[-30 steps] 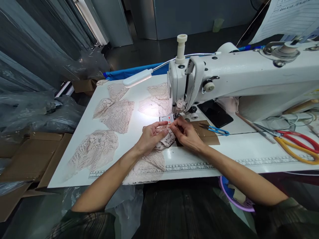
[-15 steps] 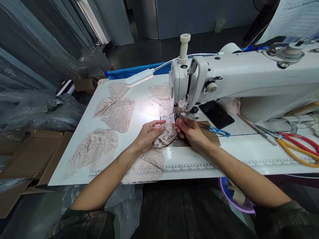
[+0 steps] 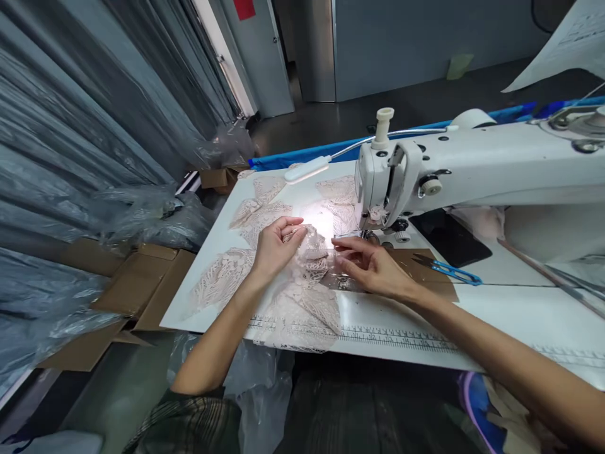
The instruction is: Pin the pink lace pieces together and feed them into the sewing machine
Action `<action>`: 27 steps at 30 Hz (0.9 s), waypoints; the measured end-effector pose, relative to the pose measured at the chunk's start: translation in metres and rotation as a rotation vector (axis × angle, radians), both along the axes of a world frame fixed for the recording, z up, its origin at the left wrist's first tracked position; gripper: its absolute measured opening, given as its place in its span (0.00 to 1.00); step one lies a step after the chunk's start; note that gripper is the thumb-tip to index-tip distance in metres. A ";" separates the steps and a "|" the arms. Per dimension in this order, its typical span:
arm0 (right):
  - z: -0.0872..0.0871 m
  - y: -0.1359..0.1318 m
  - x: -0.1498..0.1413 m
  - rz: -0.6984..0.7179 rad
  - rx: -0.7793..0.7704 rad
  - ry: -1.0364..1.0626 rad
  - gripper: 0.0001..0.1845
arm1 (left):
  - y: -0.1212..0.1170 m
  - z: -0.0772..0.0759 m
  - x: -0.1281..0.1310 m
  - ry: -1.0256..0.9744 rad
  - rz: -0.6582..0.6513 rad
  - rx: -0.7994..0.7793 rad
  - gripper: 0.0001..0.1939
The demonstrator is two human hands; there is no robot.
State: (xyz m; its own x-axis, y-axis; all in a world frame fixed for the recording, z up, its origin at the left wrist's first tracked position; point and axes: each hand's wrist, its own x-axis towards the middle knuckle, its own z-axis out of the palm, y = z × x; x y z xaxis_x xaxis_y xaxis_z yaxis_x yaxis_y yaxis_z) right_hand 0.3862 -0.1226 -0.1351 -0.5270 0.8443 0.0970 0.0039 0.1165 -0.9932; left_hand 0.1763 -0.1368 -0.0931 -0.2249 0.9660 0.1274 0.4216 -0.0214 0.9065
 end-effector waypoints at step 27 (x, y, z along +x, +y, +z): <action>-0.017 0.053 -0.055 0.047 -0.388 0.303 0.19 | 0.045 -0.013 -0.006 0.027 -0.228 -0.021 0.09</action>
